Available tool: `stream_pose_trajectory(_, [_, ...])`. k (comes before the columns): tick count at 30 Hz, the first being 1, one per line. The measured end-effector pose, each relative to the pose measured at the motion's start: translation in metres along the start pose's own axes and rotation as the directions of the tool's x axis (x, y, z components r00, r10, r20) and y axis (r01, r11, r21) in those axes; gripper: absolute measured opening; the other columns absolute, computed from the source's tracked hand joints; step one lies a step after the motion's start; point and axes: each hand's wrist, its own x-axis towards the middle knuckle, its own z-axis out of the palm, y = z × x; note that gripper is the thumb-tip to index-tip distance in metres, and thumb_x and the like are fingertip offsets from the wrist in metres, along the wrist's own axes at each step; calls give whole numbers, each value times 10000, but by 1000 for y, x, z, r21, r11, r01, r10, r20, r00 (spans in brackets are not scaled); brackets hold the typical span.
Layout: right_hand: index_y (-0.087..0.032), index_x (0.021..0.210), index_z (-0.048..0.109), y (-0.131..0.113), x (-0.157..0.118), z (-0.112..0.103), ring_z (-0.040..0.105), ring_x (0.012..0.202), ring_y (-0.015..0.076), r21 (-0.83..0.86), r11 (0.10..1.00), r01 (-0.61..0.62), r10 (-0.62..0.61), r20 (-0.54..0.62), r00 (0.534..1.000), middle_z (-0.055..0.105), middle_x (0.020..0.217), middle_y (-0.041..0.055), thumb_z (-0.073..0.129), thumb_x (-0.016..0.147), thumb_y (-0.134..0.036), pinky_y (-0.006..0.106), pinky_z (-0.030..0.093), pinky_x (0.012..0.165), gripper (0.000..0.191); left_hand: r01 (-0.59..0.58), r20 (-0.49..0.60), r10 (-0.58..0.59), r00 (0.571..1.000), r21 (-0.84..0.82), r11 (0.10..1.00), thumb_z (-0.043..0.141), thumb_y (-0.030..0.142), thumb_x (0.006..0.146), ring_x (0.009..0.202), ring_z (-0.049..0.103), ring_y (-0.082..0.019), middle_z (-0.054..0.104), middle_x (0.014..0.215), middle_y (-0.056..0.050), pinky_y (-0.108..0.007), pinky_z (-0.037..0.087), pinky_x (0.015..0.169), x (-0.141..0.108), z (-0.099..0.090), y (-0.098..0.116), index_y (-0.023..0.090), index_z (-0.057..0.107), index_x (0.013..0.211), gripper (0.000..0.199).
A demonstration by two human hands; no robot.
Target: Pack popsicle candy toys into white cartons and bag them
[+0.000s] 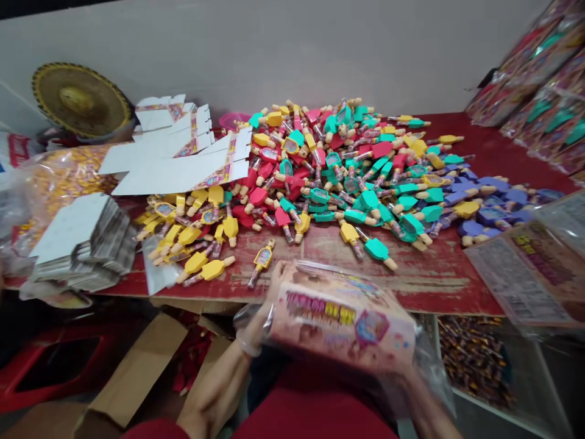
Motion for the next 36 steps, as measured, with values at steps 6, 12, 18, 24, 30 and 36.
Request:
stream_pose_trajectory(6, [-201, 864, 624, -101, 72, -33, 616, 680, 170, 233, 923, 307, -191, -417, 889, 640, 765, 10, 558, 1011, -473, 311, 511, 668, 317, -335, -56, 332, 941, -273, 902, 500, 576, 1015, 460, 500, -89, 508, 579, 72, -180, 462, 485, -9, -19, 80, 203, 584, 945, 388])
stream_pose_trajectory(12, [-208, 985, 678, -119, 55, -61, 635, 709, 168, -245, 715, 655, -697, -183, 693, 681, 805, 37, 541, 1026, -220, 312, 509, 689, 143, -548, 420, 505, 754, -22, 836, 515, 450, 1038, 418, 527, -87, 574, 538, 57, -172, 388, 472, -58, -50, 108, 215, 517, 900, 272])
stream_pose_trajectory(18, [-176, 993, 633, -35, 7, -29, 577, 591, 135, -195, 503, 842, -770, 342, 539, 704, 746, 23, 490, 993, -85, 286, 446, 612, 170, -551, 630, 49, 775, 635, 542, 436, 366, 1052, 731, 720, -232, 744, 823, -100, -296, 495, 661, -86, -28, -8, 177, 611, 1030, 259])
stream_pose_trajectory(24, [-160, 931, 662, 24, 24, -24, 620, 685, 185, -381, 382, 842, -699, 478, 533, 713, 749, 60, 409, 956, -19, 323, 448, 708, 291, -533, 633, 28, 774, 625, 570, 496, 265, 1025, 933, 720, -256, 751, 1001, -146, -346, 523, 843, -77, -2, -48, 161, 650, 986, 190])
stream_pose_trajectory(30, [-193, 794, 663, 65, -18, -95, 567, 577, 176, -462, 445, 767, -517, 567, 642, 630, 591, 18, 487, 1004, -191, 360, 444, 787, 274, -119, 601, -142, 787, 373, 920, 569, 559, 948, 693, 640, -156, 739, 757, -45, -264, 476, 697, -127, -45, -69, 177, 683, 733, 453])
stream_pose_trajectory(36, [-172, 989, 690, 21, -54, -31, 653, 728, 168, -247, 691, 679, -549, 432, 716, 747, 836, 57, 573, 1010, -201, 313, 444, 735, 122, 533, 111, -543, 832, 110, 839, 591, 805, 765, 547, 537, -112, 613, 598, -14, -253, 428, 600, -136, -45, -102, 163, 626, 680, 649])
